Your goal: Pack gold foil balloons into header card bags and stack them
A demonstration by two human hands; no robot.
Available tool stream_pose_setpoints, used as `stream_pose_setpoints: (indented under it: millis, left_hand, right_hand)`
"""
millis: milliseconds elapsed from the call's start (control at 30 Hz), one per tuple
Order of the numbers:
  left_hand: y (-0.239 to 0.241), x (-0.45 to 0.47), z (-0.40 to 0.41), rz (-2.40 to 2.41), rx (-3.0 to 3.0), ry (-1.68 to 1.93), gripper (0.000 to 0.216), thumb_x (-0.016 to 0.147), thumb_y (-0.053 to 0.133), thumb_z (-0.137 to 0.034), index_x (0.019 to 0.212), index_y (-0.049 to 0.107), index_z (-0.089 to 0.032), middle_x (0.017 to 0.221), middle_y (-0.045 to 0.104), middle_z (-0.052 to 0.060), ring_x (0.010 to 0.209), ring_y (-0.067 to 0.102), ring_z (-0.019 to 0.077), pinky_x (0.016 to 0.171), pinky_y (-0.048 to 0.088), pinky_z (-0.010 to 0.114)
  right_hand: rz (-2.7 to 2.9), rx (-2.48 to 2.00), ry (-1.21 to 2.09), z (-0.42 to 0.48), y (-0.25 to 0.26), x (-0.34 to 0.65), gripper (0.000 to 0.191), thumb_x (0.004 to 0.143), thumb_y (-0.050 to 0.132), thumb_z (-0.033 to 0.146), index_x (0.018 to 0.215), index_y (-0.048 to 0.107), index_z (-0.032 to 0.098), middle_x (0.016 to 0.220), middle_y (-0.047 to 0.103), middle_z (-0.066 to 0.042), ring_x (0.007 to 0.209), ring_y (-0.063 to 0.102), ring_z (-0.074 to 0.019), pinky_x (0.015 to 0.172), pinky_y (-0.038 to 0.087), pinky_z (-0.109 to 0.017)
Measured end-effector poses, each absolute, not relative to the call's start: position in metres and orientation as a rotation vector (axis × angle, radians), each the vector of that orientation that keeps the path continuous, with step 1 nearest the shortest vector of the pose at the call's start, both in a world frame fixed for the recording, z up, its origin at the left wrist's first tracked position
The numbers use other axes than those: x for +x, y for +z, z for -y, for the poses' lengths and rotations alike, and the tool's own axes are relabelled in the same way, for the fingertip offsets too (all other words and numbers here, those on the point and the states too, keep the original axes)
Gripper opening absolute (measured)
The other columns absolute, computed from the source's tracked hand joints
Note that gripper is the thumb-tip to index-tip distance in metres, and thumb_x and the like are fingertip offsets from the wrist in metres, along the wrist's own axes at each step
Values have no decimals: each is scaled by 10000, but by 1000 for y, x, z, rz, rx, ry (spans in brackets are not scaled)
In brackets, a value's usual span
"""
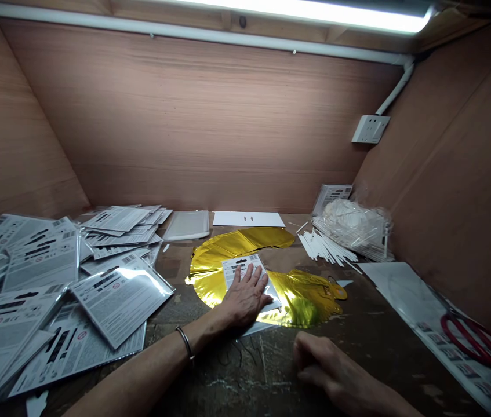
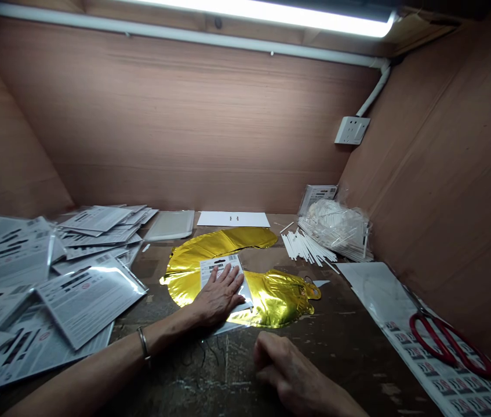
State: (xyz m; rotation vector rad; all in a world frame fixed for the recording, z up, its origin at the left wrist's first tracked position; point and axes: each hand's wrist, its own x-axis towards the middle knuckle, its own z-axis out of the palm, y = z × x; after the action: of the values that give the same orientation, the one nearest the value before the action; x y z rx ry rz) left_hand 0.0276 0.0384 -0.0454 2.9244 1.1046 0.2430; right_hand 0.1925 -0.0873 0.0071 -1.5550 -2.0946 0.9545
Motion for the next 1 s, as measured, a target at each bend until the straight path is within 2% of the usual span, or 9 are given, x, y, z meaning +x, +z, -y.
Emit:
stream_pose_setpoints:
  millis: [167, 267, 733, 1000]
  left_hand:
    - [-46, 28, -39, -1122, 2920, 227, 558, 818, 103, -478, 1250, 234, -150, 1329, 206, 115, 1219, 66, 280, 938, 53, 515]
    - [-48, 28, -40, -1113, 2926, 251, 569, 813, 86, -488, 1250, 237, -157, 1330, 210, 107, 1219, 71, 283, 941, 57, 513]
    - [-52, 28, -41, -1108, 2923, 295, 582, 807, 75, -501, 1241, 256, -157, 1326, 220, 108, 1215, 87, 290, 939, 57, 515]
    - [-51, 28, -41, -1107, 2927, 289, 577, 809, 76, -495, 1245, 247, -158, 1327, 216, 108, 1217, 78, 288, 942, 53, 513]
  right_hand:
    - [1977, -1588, 540, 64, 1, 193, 84, 745, 427, 157, 728, 506, 182, 766, 520, -24, 762, 466, -155, 681, 344, -264]
    - [2000, -1655, 456, 45, -13, 190, 70, 718, 481, 177, 660, 521, 182, 727, 516, -22, 748, 462, -168, 660, 343, -277]
    - [2117, -1569, 388, 43, -23, 192, 143, 720, 439, 97, 611, 414, 185, 691, 475, -12, 699, 422, -156, 625, 335, -283]
    - [1997, -1514, 470, 42, -24, 189, 76, 699, 503, 123, 731, 498, 192, 713, 540, 2, 706, 470, -150, 642, 357, -270]
